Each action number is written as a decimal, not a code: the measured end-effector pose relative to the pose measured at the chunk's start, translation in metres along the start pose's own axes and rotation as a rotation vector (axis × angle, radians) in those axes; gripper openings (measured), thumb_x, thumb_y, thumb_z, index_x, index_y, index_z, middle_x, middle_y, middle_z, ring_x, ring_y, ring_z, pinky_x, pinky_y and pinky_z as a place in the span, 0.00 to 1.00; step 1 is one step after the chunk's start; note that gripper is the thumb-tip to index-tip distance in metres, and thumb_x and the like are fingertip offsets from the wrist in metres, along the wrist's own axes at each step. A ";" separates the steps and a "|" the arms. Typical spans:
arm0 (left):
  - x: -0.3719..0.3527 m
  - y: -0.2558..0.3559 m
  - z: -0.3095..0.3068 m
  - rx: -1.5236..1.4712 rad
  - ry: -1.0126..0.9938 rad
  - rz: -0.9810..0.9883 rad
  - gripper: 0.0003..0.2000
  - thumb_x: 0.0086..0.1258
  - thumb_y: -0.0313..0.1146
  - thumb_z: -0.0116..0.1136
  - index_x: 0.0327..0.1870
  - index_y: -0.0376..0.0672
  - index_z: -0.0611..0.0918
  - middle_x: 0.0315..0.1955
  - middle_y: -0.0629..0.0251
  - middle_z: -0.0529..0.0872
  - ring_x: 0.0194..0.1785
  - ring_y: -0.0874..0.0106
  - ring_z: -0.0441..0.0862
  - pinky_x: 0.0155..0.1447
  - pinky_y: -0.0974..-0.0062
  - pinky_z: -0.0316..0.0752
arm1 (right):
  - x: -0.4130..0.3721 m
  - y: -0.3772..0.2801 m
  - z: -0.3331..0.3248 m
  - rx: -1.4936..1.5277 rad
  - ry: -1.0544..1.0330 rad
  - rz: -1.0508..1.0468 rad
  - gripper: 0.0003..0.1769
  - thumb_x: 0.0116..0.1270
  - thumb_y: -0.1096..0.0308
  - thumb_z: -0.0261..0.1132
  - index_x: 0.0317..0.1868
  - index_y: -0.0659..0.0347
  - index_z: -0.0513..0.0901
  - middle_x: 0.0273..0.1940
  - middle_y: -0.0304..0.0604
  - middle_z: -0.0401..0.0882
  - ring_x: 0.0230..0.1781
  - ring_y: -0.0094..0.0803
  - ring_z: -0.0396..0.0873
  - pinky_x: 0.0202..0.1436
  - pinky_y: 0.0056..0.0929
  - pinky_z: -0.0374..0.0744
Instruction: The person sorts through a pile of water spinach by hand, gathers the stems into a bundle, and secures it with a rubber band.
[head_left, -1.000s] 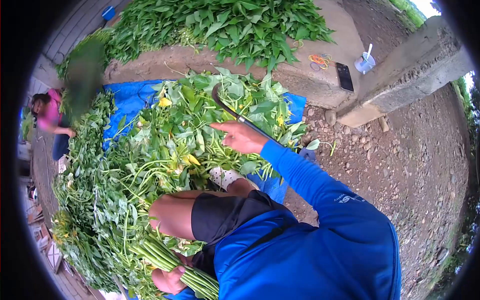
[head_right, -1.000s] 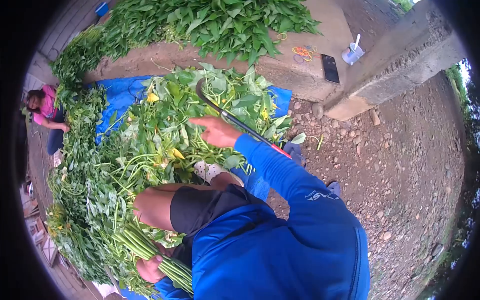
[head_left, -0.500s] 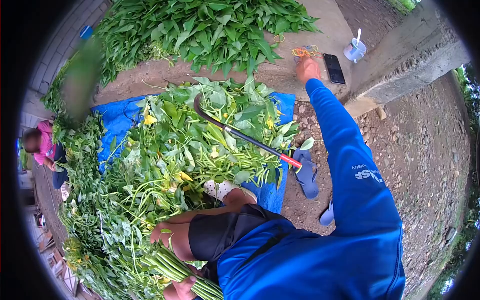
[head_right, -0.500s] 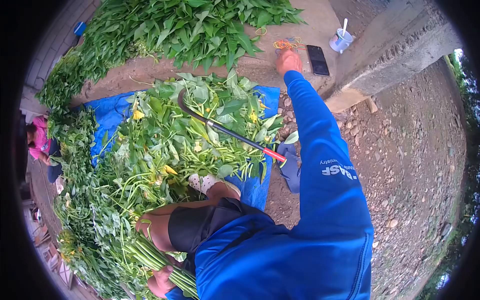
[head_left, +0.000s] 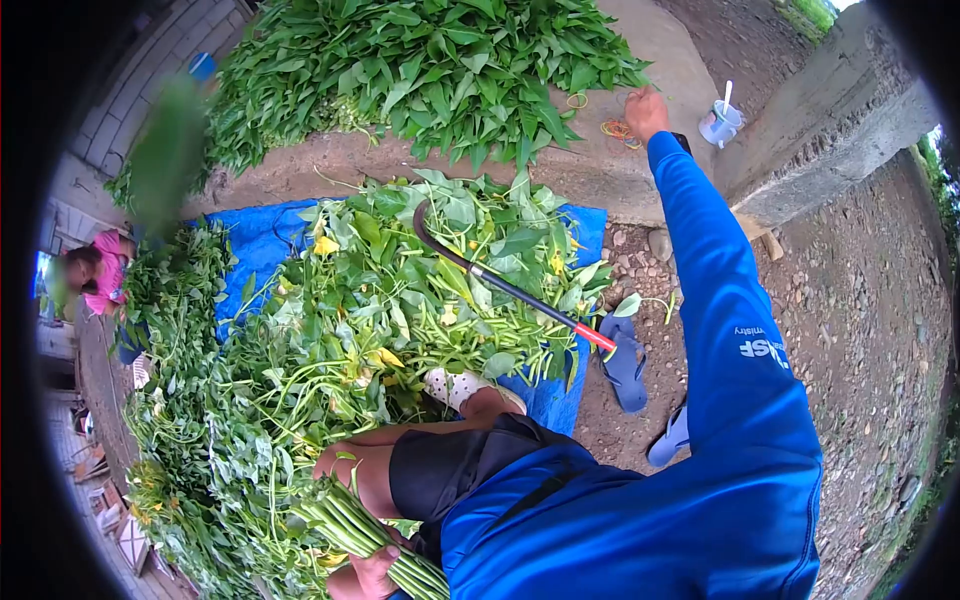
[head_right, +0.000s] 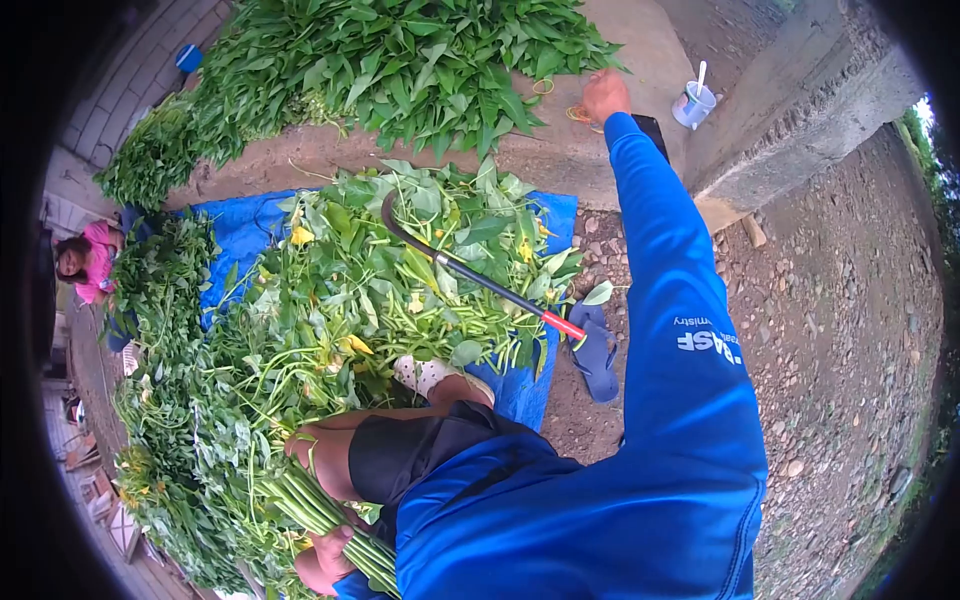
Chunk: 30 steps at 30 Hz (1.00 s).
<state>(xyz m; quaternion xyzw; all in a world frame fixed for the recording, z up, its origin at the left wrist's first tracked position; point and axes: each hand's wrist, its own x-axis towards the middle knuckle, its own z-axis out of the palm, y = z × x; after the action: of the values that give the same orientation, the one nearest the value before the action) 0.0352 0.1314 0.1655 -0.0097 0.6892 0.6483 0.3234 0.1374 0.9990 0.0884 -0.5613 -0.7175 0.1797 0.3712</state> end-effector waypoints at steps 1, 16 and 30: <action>0.000 -0.001 -0.004 0.001 -0.011 0.009 0.24 0.52 0.32 0.76 0.50 0.34 0.81 0.33 0.58 0.87 0.32 0.65 0.85 0.39 0.68 0.83 | -0.007 -0.015 -0.008 -0.025 0.039 -0.037 0.16 0.78 0.58 0.63 0.54 0.62 0.86 0.51 0.63 0.90 0.59 0.61 0.86 0.64 0.54 0.82; -0.021 0.039 0.014 0.123 -0.082 -0.051 0.25 0.55 0.26 0.79 0.57 0.37 0.85 0.44 0.67 0.91 0.49 0.71 0.87 0.56 0.72 0.82 | -0.557 -0.304 -0.066 0.960 -2.404 0.254 0.45 0.68 0.62 0.82 0.80 0.61 0.69 0.61 0.41 0.84 0.53 0.24 0.82 0.52 0.27 0.83; -0.037 0.049 -0.032 0.711 0.067 0.086 0.59 0.68 0.72 0.66 0.84 0.26 0.61 0.51 0.30 0.88 0.55 0.41 0.90 0.59 0.51 0.83 | -0.642 -0.338 -0.049 1.089 -2.058 0.237 0.27 0.66 0.70 0.73 0.66 0.64 0.82 0.53 0.41 0.88 0.55 0.30 0.85 0.64 0.34 0.84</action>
<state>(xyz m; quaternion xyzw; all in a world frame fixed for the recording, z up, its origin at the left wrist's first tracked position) 0.0293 0.0955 0.2241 0.1113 0.8816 0.3805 0.2562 0.0064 0.2851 0.1361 0.0190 -0.4509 0.8667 -0.2126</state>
